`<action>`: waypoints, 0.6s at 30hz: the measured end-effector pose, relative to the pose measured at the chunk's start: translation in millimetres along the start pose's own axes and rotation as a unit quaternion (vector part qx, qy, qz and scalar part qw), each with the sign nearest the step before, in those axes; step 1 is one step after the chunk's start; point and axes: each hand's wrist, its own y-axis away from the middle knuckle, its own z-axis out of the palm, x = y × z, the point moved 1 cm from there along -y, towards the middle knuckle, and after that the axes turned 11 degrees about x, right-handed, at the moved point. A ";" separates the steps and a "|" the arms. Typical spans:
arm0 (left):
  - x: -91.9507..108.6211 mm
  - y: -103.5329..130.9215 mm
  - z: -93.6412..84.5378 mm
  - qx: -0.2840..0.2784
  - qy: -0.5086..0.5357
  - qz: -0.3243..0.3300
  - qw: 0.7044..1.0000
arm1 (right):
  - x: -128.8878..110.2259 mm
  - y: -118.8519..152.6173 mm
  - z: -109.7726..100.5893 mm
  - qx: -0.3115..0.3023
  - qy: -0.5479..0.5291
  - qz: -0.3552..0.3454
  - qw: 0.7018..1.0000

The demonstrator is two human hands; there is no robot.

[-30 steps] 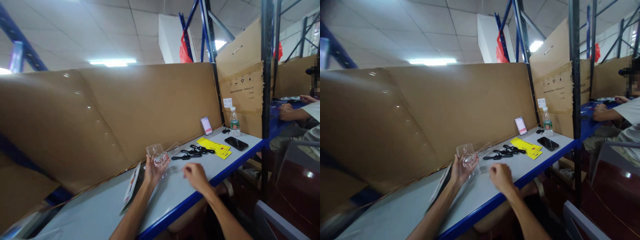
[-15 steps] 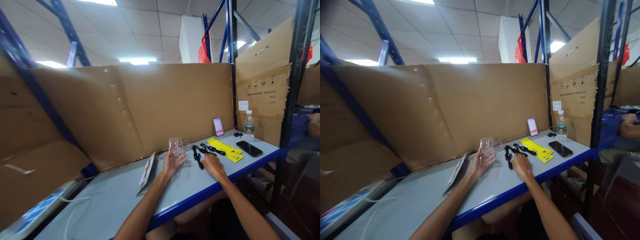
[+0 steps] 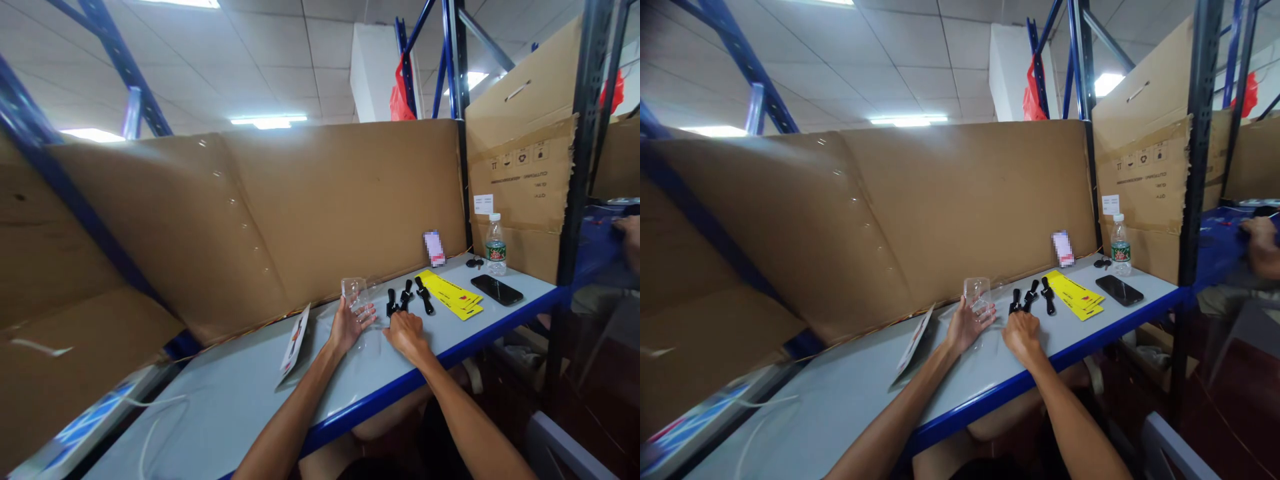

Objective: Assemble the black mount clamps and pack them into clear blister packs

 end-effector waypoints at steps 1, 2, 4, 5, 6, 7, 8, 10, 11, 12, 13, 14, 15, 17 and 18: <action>0.4 0.4 0.4 0.002 -0.002 0.002 1.000 | 2.7 1.8 -1.7 -0.002 0.001 -0.001 1.000; 0.8 0.8 0.8 0.005 -0.004 0.005 1.000 | 5.6 4.4 -3.5 -0.003 0.003 -0.001 1.000; 1.3 1.6 1.7 0.006 -0.009 0.011 1.000 | 10.6 11.0 -6.2 -0.003 0.008 -0.008 1.000; 1.3 2.0 2.2 0.005 -0.009 0.013 1.000 | 12.3 14.8 -6.9 0.000 0.010 -0.013 1.000; 1.3 2.3 2.7 0.005 -0.008 0.014 1.000 | 13.4 18.7 -6.9 0.007 0.013 -0.019 1.000; 1.2 2.7 3.2 0.005 -0.007 0.015 1.000 | 13.8 22.4 -6.4 0.016 0.017 -0.025 0.999; 1.1 3.1 3.6 0.007 -0.006 0.016 1.000 | 13.8 25.7 -5.1 0.026 0.022 -0.029 0.999; 1.0 4.1 4.7 0.008 -0.006 0.017 1.000 | 13.8 30.7 -1.3 0.046 0.039 -0.031 0.998; 1.1 4.6 5.2 0.009 -0.007 0.017 1.000 | 14.1 32.3 0.9 0.053 0.048 -0.032 0.997; 1.3 5.2 5.7 0.010 -0.009 0.017 1.000 | 14.9 33.1 3.0 0.058 0.054 -0.035 0.996; 1.5 5.7 6.2 0.010 -0.010 0.017 1.000 | 16.2 33.3 4.8 0.062 0.056 -0.039 0.996; 1.7 6.1 6.6 0.009 -0.010 0.016 1.000 | 17.8 33.1 6.3 0.063 0.054 -0.043 0.996; 2.0 6.4 6.9 0.009 -0.010 0.014 1.000 | 19.7 32.5 7.6 0.061 0.048 -0.047 0.996; 2.2 6.4 7.1 0.009 -0.009 0.011 1.000 | 23.8 31.1 9.2 0.055 0.033 -0.047 0.997; 2.1 6.3 7.0 0.007 -0.007 0.011 1.000 | 25.7 30.5 9.6 0.054 0.027 -0.043 0.997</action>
